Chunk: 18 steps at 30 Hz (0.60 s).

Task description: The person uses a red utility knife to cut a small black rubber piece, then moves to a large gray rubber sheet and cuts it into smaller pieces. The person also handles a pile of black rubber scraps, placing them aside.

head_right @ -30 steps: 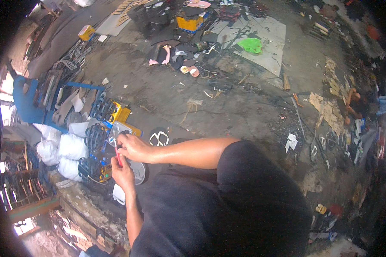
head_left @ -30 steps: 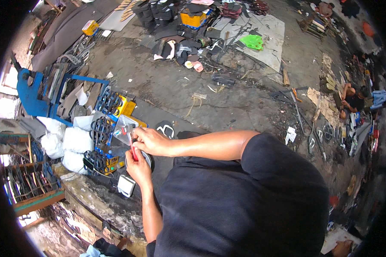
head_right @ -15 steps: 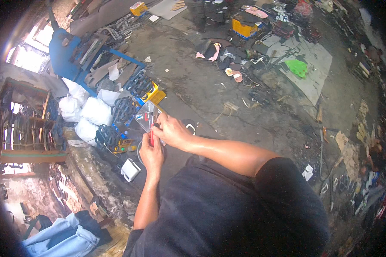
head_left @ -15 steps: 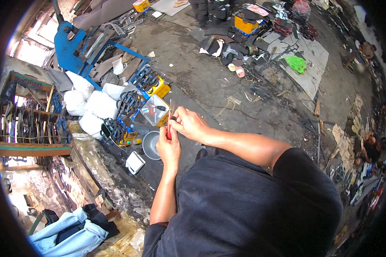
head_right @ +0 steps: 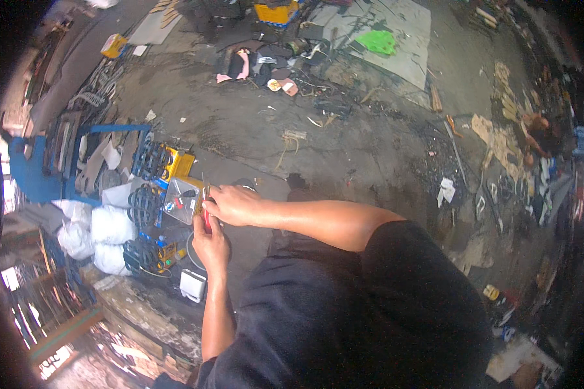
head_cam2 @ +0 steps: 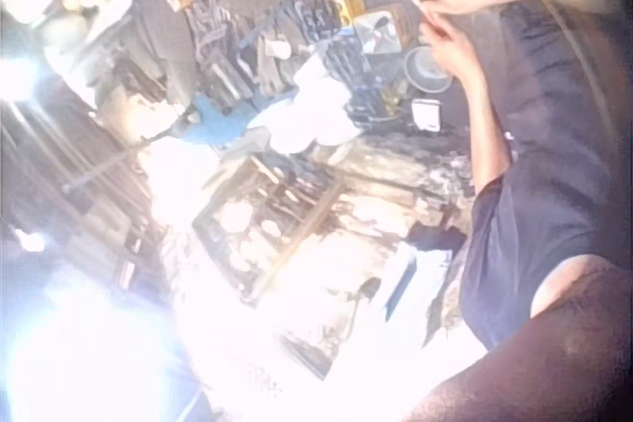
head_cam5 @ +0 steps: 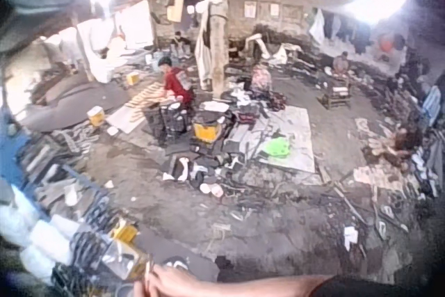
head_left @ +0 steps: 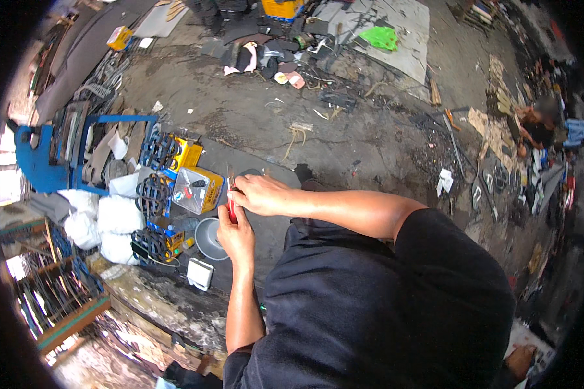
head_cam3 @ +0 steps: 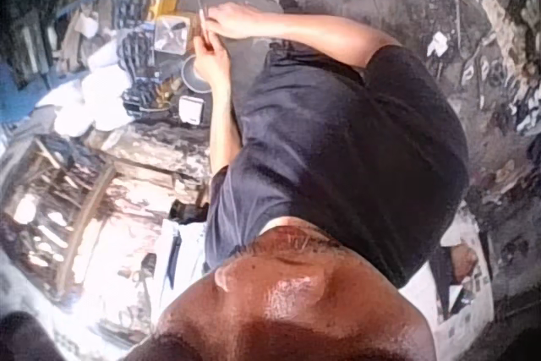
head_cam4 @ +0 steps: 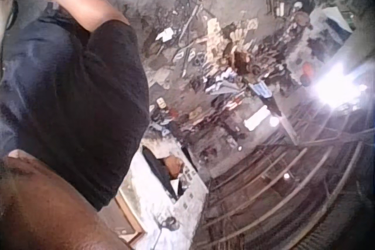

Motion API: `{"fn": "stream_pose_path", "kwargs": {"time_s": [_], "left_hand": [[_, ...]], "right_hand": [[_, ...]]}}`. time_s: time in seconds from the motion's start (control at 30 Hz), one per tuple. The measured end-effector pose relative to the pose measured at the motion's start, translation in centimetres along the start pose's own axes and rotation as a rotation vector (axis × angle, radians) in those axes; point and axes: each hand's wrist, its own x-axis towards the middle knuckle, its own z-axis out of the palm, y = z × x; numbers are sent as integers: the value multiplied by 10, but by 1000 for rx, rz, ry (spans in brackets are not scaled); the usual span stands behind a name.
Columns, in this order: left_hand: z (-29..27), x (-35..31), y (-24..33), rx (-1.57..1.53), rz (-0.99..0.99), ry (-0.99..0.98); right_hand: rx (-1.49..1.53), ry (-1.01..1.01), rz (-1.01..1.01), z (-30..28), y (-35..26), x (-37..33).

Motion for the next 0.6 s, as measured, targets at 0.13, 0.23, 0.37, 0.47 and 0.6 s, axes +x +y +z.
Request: {"fn": "stream_pose_path", "kwargs": {"time_s": [0.13, 0.23, 0.37, 0.47, 0.6], "left_hand": [[31, 28, 33, 68, 100, -118], [61, 53, 61, 90, 276, -152], [122, 99, 74, 6, 279, -335], [173, 123, 91, -3, 290, -466], [266, 140, 81, 3, 313, -543]], "right_hand": [[318, 133, 287, -28, 20, 4], [402, 173, 318, -55, 53, 17], [146, 321, 252, -107, 96, 23], [91, 355, 238, -129, 158, 32], [235, 406, 458, -126, 241, 44]]}}
